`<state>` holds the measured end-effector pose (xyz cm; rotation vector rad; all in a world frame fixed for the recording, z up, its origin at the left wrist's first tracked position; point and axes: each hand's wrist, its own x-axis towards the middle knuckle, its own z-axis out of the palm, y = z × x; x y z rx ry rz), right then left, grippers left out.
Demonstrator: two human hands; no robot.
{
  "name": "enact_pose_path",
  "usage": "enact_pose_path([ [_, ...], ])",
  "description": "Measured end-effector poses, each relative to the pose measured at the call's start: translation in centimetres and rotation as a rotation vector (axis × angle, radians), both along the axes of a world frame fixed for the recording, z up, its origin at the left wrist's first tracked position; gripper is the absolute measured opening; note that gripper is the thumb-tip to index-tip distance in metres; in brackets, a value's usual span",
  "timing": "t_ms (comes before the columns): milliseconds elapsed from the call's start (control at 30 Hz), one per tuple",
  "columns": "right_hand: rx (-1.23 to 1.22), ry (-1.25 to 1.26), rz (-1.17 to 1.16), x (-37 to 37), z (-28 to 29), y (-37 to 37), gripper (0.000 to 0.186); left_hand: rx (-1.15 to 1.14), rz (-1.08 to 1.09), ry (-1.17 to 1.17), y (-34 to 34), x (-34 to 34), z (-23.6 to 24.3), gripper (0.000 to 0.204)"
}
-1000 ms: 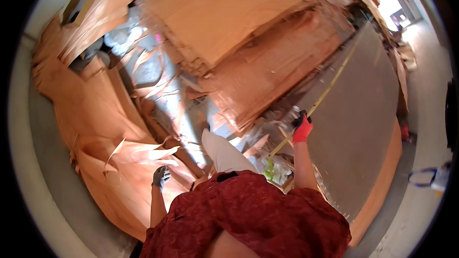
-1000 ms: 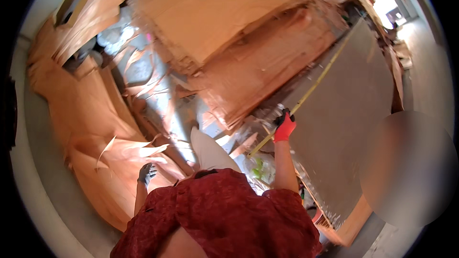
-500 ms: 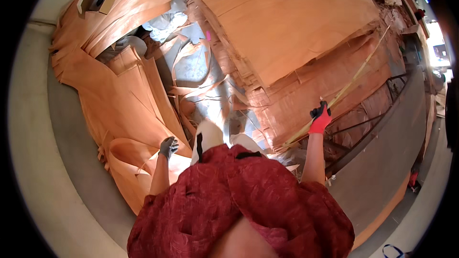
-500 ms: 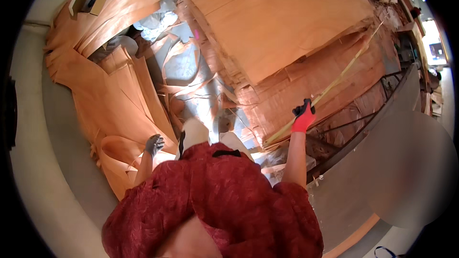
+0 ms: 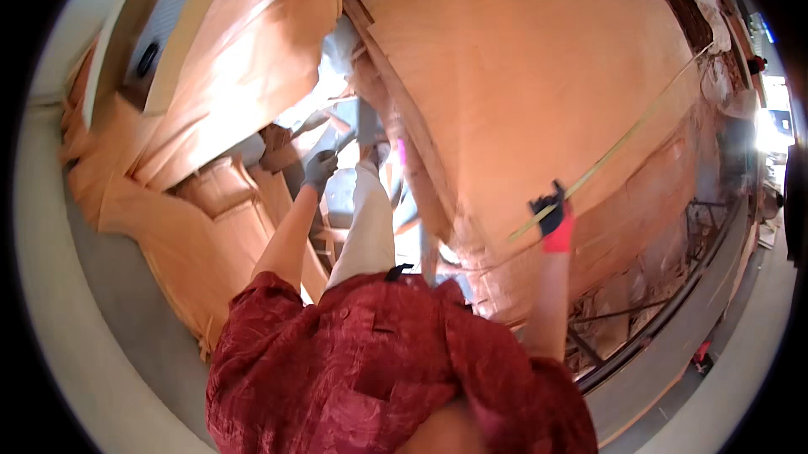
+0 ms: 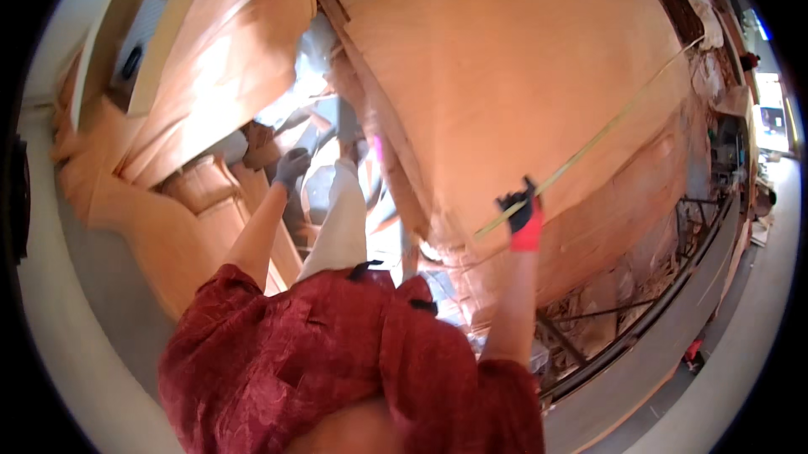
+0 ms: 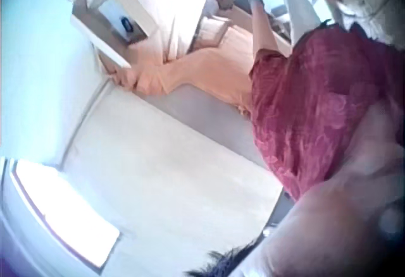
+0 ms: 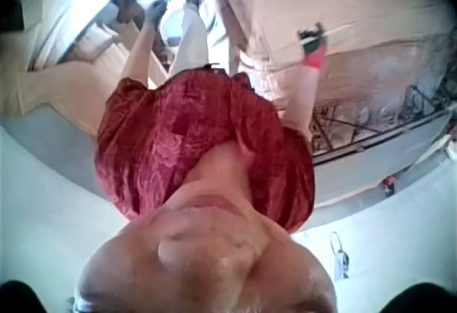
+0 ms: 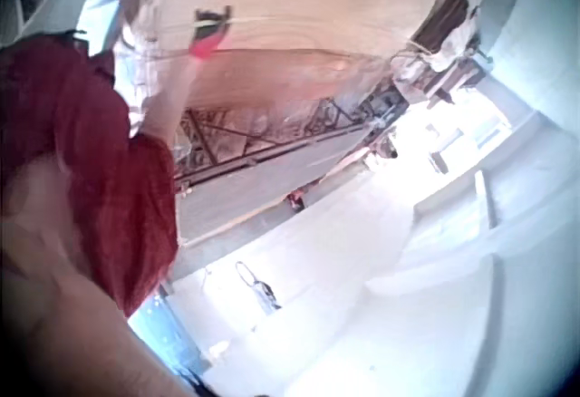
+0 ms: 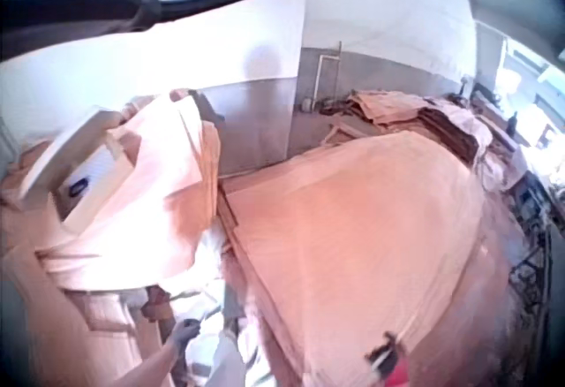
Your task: The person measures and cuts sheets of wood veneer with a tape measure and a utility knife, then maneuvers and fits the veneer pieces onto a large curved wooden structure.
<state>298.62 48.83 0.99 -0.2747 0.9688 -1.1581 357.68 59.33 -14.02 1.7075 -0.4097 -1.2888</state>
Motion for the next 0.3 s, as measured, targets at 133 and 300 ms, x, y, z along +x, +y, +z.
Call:
enact_pose_path([
  [133, 0.193, 0.027, -0.101, 10.9, -3.5, -1.3, 0.027, 0.074, -0.142, -0.07, -19.0, 1.4, -6.6, 0.037],
  [300, 0.33, 0.091, -0.122, 19.4, -4.6, -5.2, 0.031, 0.115, -0.088, 0.021, -34.0, 4.6, -13.4, 0.045],
])
